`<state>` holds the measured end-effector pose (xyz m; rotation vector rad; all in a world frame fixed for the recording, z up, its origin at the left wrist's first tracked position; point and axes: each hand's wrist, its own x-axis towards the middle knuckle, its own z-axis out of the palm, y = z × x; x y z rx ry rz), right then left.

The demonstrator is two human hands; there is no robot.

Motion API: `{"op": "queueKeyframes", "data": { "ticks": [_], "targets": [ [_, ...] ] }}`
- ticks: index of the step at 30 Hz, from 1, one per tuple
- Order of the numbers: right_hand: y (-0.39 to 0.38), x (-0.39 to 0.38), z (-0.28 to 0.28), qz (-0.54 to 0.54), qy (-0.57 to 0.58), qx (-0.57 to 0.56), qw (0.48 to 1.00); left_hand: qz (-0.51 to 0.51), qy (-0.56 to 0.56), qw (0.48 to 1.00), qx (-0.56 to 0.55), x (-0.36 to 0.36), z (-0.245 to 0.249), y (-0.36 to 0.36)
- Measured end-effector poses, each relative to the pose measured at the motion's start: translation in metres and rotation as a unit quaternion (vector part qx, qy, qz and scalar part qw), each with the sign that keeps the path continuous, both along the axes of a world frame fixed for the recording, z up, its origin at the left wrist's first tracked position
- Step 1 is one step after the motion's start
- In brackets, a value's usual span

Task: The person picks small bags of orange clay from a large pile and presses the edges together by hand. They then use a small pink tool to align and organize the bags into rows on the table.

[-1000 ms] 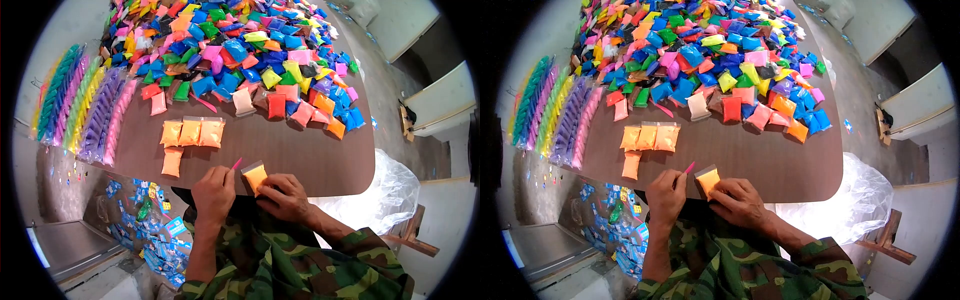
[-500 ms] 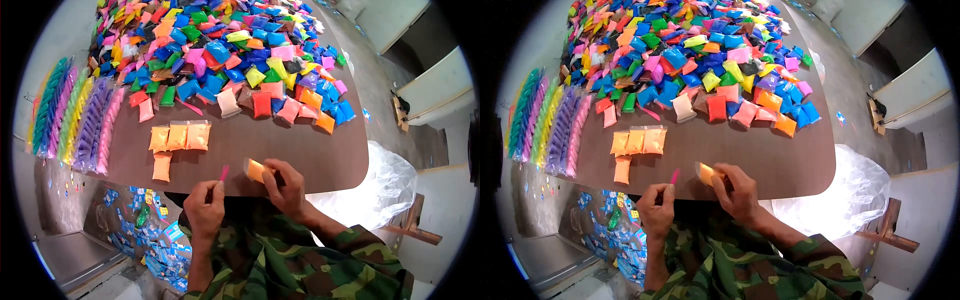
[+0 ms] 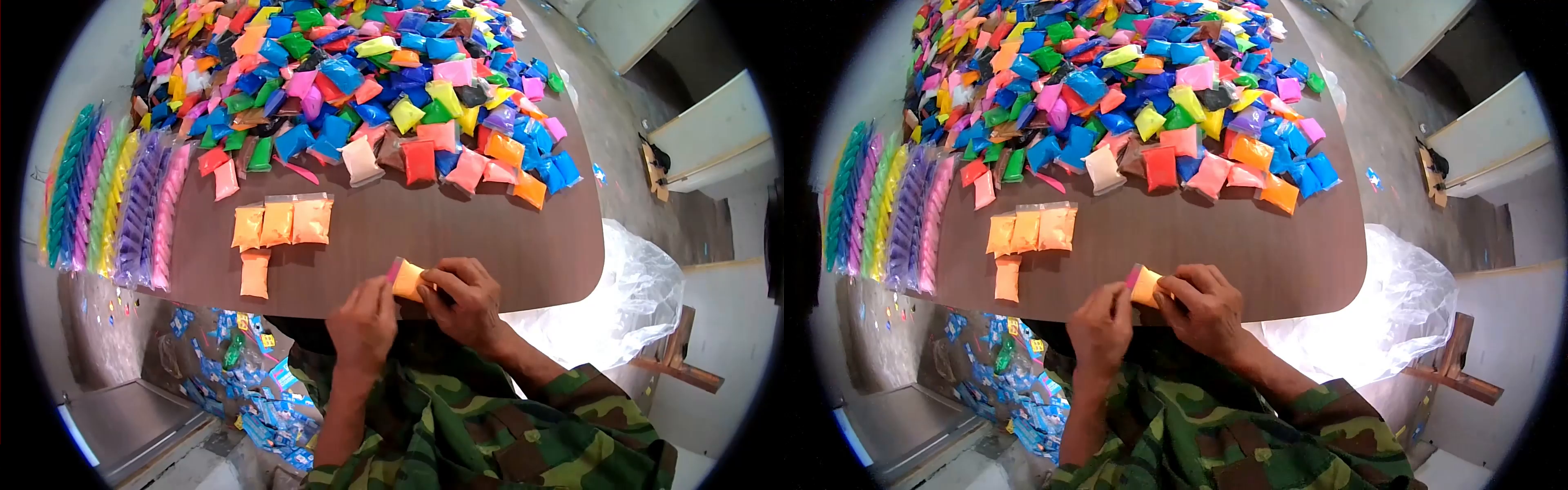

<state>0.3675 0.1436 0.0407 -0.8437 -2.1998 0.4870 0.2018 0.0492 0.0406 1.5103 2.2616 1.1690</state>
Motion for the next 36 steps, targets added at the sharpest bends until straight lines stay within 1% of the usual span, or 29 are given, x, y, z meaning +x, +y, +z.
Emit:
{"op": "queueKeyframes", "data": {
  "ticks": [1, 2, 5, 8, 11, 15, 16, 19, 22, 25, 28, 34, 36],
  "targets": [
    [0.0, -0.001, 0.0, 0.0, -0.001, -0.005, 1.0, 0.015, 0.001, 1.0, -0.001, -0.006, 0.0, 0.003],
    [0.001, -0.001, 0.0, 0.001, -0.003, -0.006, 1.0, 0.021, -0.027, 0.999, 0.004, -0.011, 0.005, 0.005],
    [0.0, 0.0, -0.001, 0.006, -0.01, -0.014, 1.0, -0.003, -0.049, 0.999, 0.011, -0.013, 0.016, 0.002],
    [0.0, -0.001, 0.001, 0.001, -0.002, -0.022, 1.0, -0.043, -0.072, 0.996, 0.024, 0.005, 0.012, -0.007],
    [0.0, -0.002, 0.006, -0.005, 0.008, -0.029, 1.0, -0.026, -0.045, 0.999, -0.005, 0.007, 0.002, -0.011],
    [0.0, -0.003, 0.004, 0.005, 0.001, -0.017, 1.0, 0.006, 0.025, 0.999, -0.024, -0.014, 0.013, -0.001],
    [0.0, -0.004, 0.003, 0.006, 0.004, -0.014, 1.0, 0.0, 0.023, 1.0, -0.012, -0.017, 0.014, -0.001],
    [-0.001, -0.003, 0.004, -0.001, 0.006, -0.02, 1.0, -0.032, -0.029, 0.999, -0.009, -0.01, 0.02, -0.006],
    [-0.001, 0.001, 0.001, 0.009, -0.021, -0.025, 0.999, -0.062, -0.034, 0.997, -0.014, 0.005, 0.02, -0.01],
    [0.0, 0.002, 0.001, 0.015, -0.017, -0.027, 0.999, -0.036, 0.017, 0.999, -0.031, -0.008, 0.009, -0.007],
    [0.001, 0.0, -0.001, 0.019, -0.014, -0.019, 1.0, -0.013, 0.043, 0.999, -0.027, -0.019, 0.014, -0.001],
    [-0.001, 0.001, 0.002, 0.005, -0.023, -0.03, 0.999, -0.071, -0.011, 0.997, -0.037, -0.001, 0.022, -0.009],
    [-0.001, 0.0, 0.001, 0.007, -0.023, -0.034, 0.999, -0.039, 0.018, 0.999, -0.033, -0.006, 0.012, -0.008]
  ]
}}
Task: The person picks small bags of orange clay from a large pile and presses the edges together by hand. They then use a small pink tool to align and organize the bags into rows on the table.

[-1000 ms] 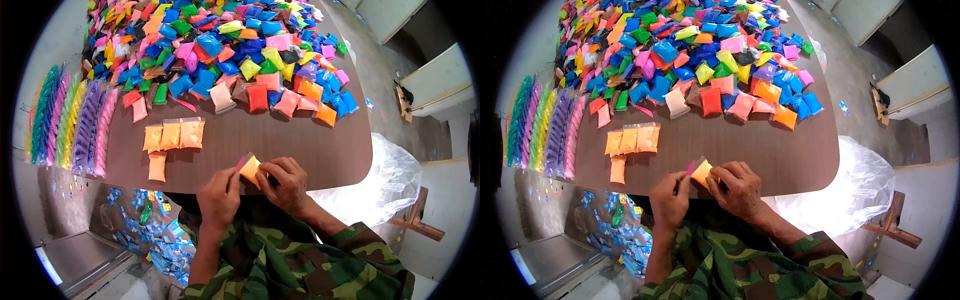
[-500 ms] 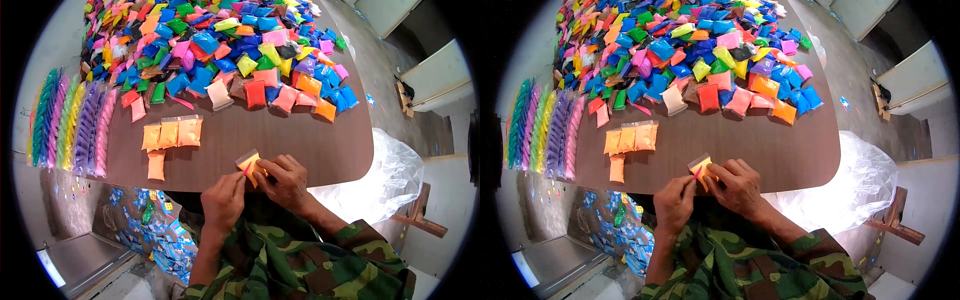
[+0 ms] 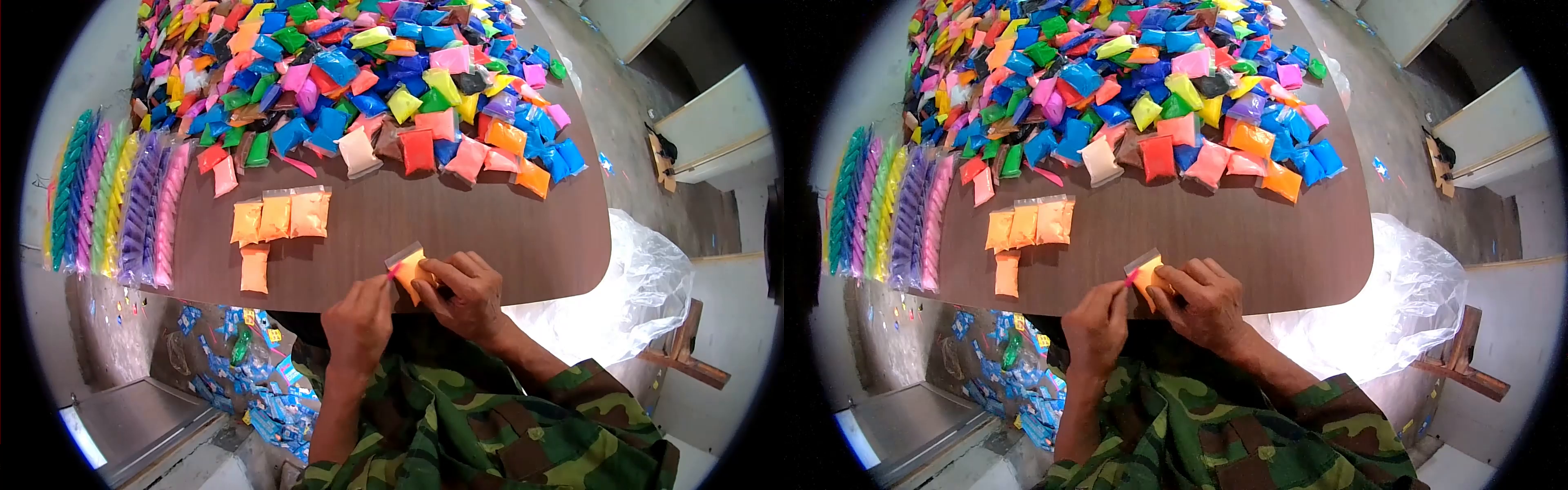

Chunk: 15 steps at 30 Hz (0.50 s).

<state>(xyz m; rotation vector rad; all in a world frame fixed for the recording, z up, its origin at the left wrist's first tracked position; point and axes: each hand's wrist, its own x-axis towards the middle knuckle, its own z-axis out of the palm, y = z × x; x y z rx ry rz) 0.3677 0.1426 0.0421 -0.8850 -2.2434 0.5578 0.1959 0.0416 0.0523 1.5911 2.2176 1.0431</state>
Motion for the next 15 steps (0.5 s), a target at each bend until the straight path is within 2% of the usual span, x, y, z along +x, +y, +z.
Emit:
{"op": "queueKeyframes", "data": {
  "ticks": [4, 7, 10, 15],
  "targets": [
    [0.002, 0.0, -0.001, 0.008, 0.005, 0.007, 1.0, 0.031, 0.03, 0.999, -0.009, -0.011, 0.009, 0.007],
    [0.002, 0.001, -0.004, 0.006, 0.023, 0.004, 1.0, 0.003, -0.033, 0.999, 0.023, -0.001, 0.015, 0.005],
    [0.002, 0.001, -0.008, 0.004, 0.04, 0.003, 0.999, -0.029, -0.056, 0.998, 0.001, 0.015, 0.012, 0.0],
    [0.002, 0.002, -0.006, 0.012, 0.021, 0.021, 0.999, -0.006, 0.011, 1.0, 0.004, -0.005, 0.004, 0.007]
  ]
}}
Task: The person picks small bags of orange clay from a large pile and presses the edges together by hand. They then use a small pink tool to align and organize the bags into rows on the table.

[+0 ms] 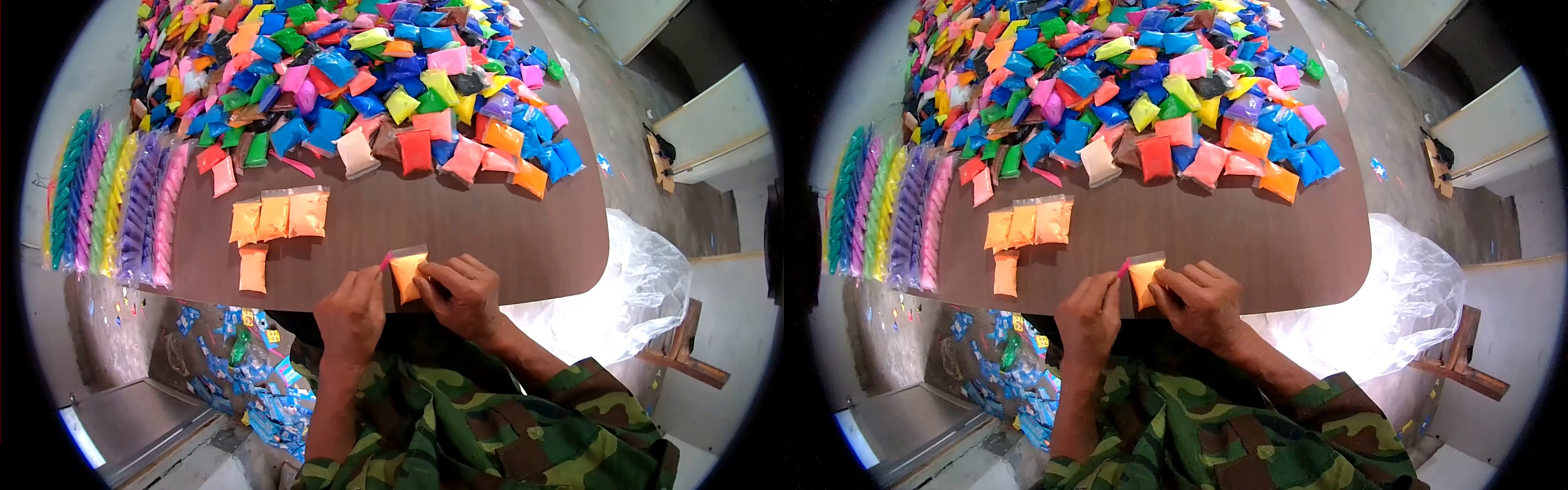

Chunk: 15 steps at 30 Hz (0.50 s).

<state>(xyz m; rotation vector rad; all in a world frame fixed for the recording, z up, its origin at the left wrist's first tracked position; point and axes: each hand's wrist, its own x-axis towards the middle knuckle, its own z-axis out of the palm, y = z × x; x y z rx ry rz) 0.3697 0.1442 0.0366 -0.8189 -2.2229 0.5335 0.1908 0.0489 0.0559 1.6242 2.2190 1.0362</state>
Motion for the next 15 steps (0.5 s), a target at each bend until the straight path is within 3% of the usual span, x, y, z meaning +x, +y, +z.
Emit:
{"op": "queueKeyframes", "data": {
  "ticks": [6, 9, 15],
  "targets": [
    [0.0, -0.001, -0.001, 0.003, 0.008, 0.007, 1.0, -0.09, -0.028, 0.996, 0.006, -0.002, 0.016, 0.015],
    [0.001, 0.001, -0.004, 0.007, 0.009, 0.01, 1.0, -0.109, 0.037, 0.993, -0.023, 0.0, 0.012, 0.029],
    [0.001, -0.001, -0.001, 0.009, 0.012, 0.005, 1.0, -0.092, 0.062, 0.994, -0.017, -0.013, 0.001, 0.048]
  ]
}}
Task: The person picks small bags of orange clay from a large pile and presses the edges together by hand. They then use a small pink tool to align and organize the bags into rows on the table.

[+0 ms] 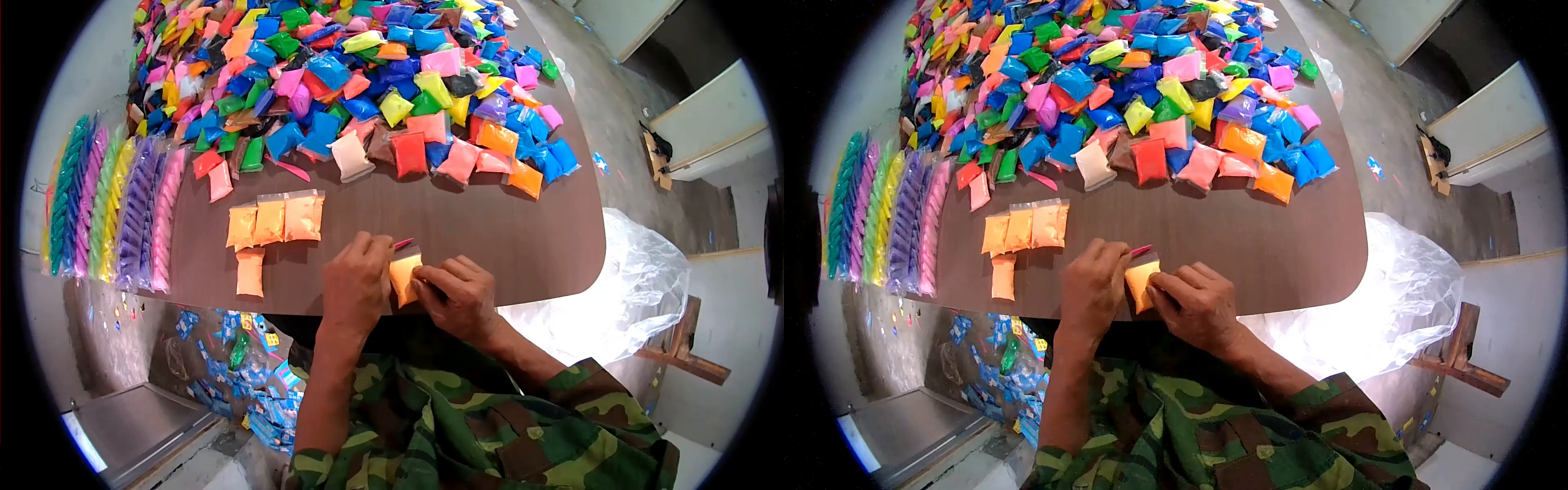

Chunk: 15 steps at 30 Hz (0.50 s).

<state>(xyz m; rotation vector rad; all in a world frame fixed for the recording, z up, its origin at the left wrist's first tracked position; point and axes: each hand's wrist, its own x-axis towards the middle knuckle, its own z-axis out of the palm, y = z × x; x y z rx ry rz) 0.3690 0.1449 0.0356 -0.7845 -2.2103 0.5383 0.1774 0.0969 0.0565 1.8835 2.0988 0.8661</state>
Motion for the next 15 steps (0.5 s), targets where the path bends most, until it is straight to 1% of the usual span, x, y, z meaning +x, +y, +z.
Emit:
{"op": "queueKeyframes", "data": {
  "ticks": [3, 6, 9, 12, 15],
  "targets": [
    [-0.001, 0.0, 0.002, 0.001, -0.008, -0.01, 1.0, 0.016, -0.044, 0.999, 0.011, 0.005, 0.015, -0.014],
    [0.0, 0.0, 0.0, 0.003, -0.006, -0.01, 1.0, 0.019, -0.096, 0.995, -0.012, 0.014, 0.009, -0.029],
    [0.001, -0.001, 0.0, 0.005, -0.003, -0.006, 1.0, 0.033, -0.009, 0.999, -0.007, 0.006, 0.002, -0.024],
    [0.0, 0.0, 0.003, 0.003, -0.003, -0.009, 1.0, 0.06, -0.051, 0.997, 0.018, -0.002, 0.003, -0.014],
    [-0.001, -0.001, 0.006, -0.009, 0.012, -0.019, 1.0, 0.035, -0.072, 0.997, -0.006, 0.001, 0.01, -0.024]
  ]
}}
